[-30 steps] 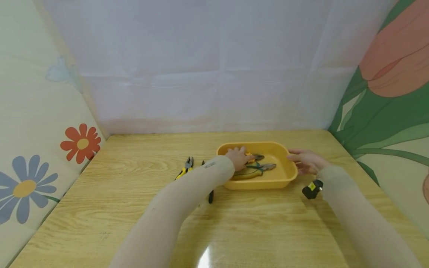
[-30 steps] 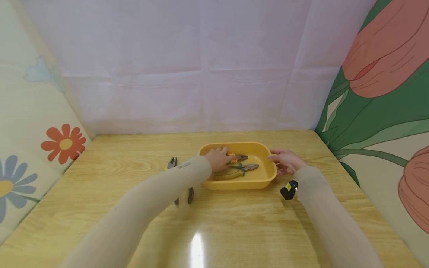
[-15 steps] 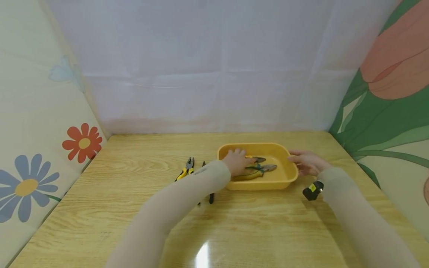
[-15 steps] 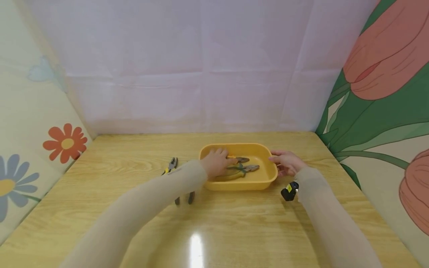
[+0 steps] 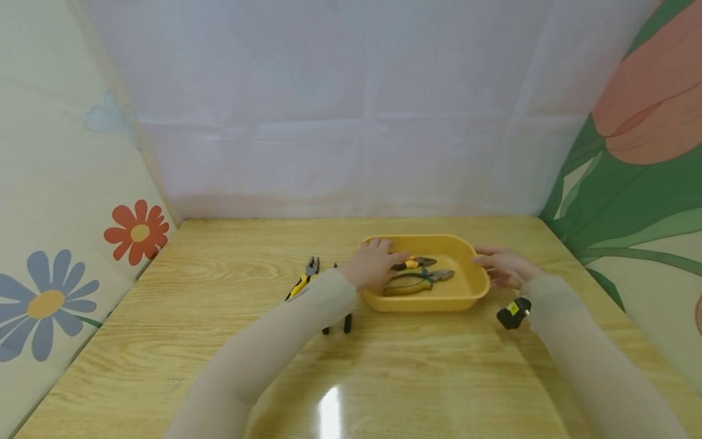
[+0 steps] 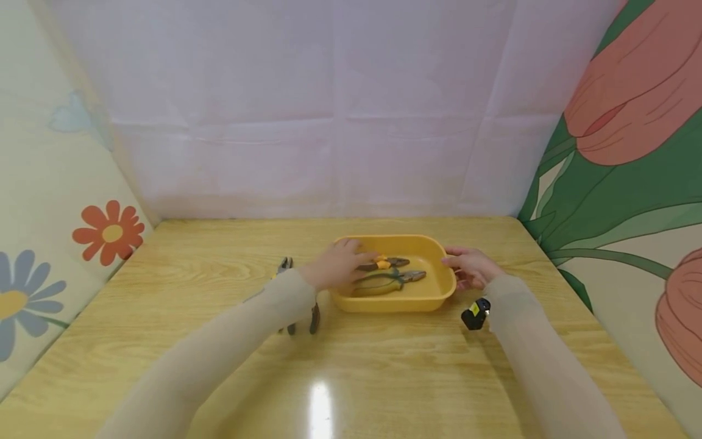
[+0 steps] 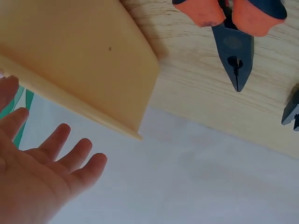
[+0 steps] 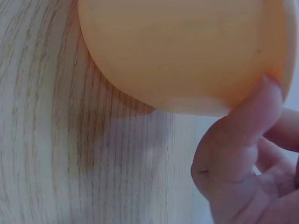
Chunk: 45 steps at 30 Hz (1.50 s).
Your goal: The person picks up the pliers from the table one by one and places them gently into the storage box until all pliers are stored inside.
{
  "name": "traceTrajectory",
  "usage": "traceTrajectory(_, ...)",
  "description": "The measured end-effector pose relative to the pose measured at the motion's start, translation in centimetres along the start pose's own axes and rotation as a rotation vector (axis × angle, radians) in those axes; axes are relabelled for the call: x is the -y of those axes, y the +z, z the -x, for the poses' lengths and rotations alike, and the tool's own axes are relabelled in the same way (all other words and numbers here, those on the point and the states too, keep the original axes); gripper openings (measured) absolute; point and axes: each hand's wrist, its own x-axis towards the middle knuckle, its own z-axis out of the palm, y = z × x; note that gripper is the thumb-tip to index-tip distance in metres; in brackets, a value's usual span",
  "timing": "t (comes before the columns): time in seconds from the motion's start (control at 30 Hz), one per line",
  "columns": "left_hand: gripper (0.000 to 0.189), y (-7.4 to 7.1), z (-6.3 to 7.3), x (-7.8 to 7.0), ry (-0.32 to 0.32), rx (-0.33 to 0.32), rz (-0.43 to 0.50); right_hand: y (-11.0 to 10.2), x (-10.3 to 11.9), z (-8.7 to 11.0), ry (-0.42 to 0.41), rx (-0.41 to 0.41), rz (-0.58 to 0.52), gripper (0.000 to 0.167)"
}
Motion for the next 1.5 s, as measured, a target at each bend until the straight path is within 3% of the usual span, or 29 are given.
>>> traceTrajectory(0.6,0.055,0.3,3.6,1.4,0.018,-0.185,-0.047,-0.1,-0.1,-0.1,0.008,-0.002,-0.001,0.065)
traceTrajectory(1.13,0.055,0.6,5.9,2.2,0.000,-0.242,0.024,-0.1,0.0,-0.1,0.012,-0.001,-0.004,0.066)
traceTrajectory(1.5,0.054,1.8,7.2,2.8,0.016,-0.331,0.072,-0.2,-0.2,-0.3,0.014,0.005,-0.025,0.068)
